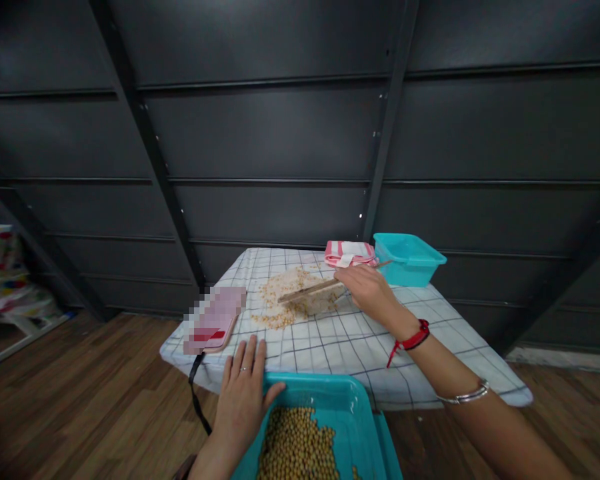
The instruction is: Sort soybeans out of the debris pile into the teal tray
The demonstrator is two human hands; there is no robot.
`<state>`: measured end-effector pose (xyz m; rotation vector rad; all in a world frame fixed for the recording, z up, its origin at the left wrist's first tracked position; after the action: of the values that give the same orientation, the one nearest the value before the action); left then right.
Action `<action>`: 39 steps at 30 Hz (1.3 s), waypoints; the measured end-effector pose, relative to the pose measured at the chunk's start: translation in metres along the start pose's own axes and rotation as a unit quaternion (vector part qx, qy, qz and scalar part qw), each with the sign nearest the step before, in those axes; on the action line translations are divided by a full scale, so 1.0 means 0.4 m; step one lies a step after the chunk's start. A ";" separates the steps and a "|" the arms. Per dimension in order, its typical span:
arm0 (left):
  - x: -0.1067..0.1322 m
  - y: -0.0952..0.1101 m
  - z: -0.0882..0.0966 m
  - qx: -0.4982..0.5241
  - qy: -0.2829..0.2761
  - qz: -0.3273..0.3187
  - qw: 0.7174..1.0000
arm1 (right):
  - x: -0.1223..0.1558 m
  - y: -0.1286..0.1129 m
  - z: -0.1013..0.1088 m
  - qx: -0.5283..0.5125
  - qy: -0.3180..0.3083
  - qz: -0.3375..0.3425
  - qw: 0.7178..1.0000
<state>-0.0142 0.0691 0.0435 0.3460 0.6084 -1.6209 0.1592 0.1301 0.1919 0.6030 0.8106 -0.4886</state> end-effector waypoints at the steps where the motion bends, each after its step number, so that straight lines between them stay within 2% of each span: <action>1: 0.000 -0.001 -0.001 0.006 -0.002 0.002 1.000 | 0.006 -0.010 -0.001 0.002 -0.004 0.002 1.000; 6: -0.001 -0.004 -0.010 0.032 -0.020 0.018 0.999 | 0.042 -0.061 0.010 0.008 -0.030 0.021 0.999; 13: -0.001 0.001 -0.012 0.034 -0.022 0.016 0.999 | 0.045 -0.080 0.066 0.026 -0.003 0.028 0.999; 17: -0.006 0.002 -0.004 0.024 -0.027 0.010 0.999 | 0.034 -0.079 0.062 0.041 0.005 0.016 0.999; 22: -0.008 0.003 -0.001 0.006 -0.027 0.002 1.000 | 0.038 -0.109 0.060 0.025 0.012 0.038 0.999; 28: -0.004 0.002 -0.015 0.020 -0.037 0.017 0.999 | 0.061 -0.103 0.083 0.010 0.014 0.019 1.000; 34: -0.006 0.004 -0.017 0.028 -0.045 0.019 0.998 | 0.071 -0.108 0.085 0.003 0.006 0.019 1.000; 39: -0.006 0.007 -0.015 0.022 -0.041 0.019 0.999 | 0.075 -0.085 0.091 -0.006 0.019 0.008 1.000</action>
<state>-0.0120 0.0743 0.0393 0.3200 0.5022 -1.6051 0.1753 0.0758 0.1777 0.6083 0.8429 -0.4587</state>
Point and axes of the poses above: each hand's wrist, its own x-axis away from the middle knuckle, its own z-axis out of the back of the hand, y = z × x, the point moved 9 cm from there along -x, towards the middle knuckle, and after that the axes turned 4 degrees about -z, right-handed, at the moved point
